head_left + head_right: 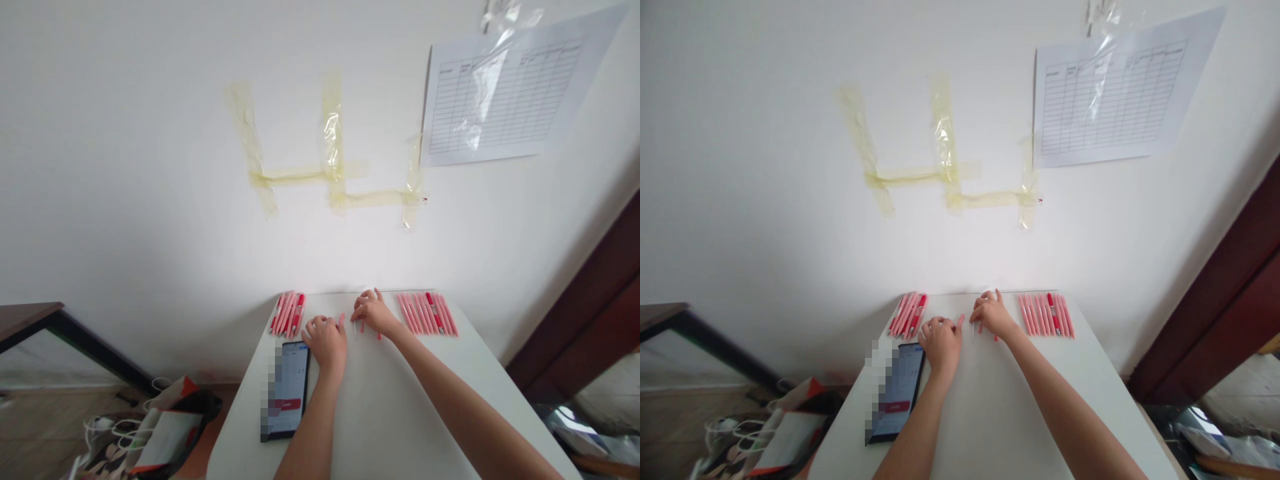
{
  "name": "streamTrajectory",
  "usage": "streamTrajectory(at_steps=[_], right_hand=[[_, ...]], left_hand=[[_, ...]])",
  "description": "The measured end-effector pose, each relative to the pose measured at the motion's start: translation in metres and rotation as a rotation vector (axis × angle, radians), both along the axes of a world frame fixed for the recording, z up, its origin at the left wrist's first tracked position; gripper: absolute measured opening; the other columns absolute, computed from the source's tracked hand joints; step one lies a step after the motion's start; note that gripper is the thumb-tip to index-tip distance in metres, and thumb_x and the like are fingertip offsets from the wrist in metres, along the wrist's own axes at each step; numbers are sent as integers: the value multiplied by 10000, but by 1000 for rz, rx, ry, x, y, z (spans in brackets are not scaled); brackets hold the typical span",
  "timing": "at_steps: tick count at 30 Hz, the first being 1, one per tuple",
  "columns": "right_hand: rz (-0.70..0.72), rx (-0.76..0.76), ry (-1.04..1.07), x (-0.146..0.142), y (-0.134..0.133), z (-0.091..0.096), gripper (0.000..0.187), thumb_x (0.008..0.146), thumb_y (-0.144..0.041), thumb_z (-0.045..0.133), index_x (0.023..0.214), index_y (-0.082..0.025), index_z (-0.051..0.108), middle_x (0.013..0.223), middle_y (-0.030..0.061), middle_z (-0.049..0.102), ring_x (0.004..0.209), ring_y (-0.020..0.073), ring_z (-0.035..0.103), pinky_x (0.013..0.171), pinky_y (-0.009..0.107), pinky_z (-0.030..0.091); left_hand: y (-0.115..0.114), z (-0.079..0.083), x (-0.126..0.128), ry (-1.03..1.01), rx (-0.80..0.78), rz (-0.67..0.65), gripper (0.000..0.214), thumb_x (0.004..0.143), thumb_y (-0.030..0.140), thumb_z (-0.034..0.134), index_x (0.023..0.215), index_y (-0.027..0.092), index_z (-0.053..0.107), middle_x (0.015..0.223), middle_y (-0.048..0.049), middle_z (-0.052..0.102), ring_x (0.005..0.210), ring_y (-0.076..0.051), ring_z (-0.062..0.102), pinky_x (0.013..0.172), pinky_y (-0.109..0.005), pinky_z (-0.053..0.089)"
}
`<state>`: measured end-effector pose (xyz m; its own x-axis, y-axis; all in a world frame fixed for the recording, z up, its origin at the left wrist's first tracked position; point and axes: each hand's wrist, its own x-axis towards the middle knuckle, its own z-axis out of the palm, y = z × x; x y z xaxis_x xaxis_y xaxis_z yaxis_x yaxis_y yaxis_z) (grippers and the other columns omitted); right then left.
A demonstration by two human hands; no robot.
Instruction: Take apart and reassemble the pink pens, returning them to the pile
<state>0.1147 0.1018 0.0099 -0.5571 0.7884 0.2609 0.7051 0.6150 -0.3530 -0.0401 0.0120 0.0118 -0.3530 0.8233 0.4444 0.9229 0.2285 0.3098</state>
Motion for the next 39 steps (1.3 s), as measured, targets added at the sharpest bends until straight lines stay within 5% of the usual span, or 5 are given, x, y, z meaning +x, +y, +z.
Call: streamTrajectory(at_steps=[10, 17, 25, 39], right_hand=[[14, 80, 42, 4, -1, -4, 326, 914, -151, 599, 944, -405, 801, 1020, 25, 719, 1143, 251, 515, 1166, 633, 139], [-97, 199, 69, 16, -6, -3, 287, 913, -120, 622, 1004, -346, 774, 1098, 32, 684, 1125, 237, 549, 1153, 613, 242], [-166, 279, 88, 45, -28, -15, 237, 933, -179, 617, 1098, -289, 744, 1201, 72, 645, 1117, 271, 553, 980, 475, 473], [-146, 313, 345, 47, -49, -28, 222, 941, -257, 633, 1141, -242, 727, 1059, 91, 726, 1132, 296, 554, 962, 491, 502]], left_hand=[[-1, 1, 0, -3, 14, -10, 453, 968, 476, 440, 854, 203, 784, 1101, -132, 670, 1150, -318, 498, 1048, -537, 318], [0, -2, -2, 1, 32, -19, 408, 964, 449, 466, 847, 210, 776, 1102, -118, 668, 1150, -310, 504, 1041, -522, 340], [1, -1, 1, -31, 69, -94, 309, 939, 402, 537, 834, 214, 760, 1118, -103, 672, 1146, -300, 510, 1057, -530, 342], [3, -6, 5, -120, 133, -317, 20, 833, 206, 701, 843, 213, 717, 1150, -65, 632, 1189, -280, 499, 1088, -549, 377]])
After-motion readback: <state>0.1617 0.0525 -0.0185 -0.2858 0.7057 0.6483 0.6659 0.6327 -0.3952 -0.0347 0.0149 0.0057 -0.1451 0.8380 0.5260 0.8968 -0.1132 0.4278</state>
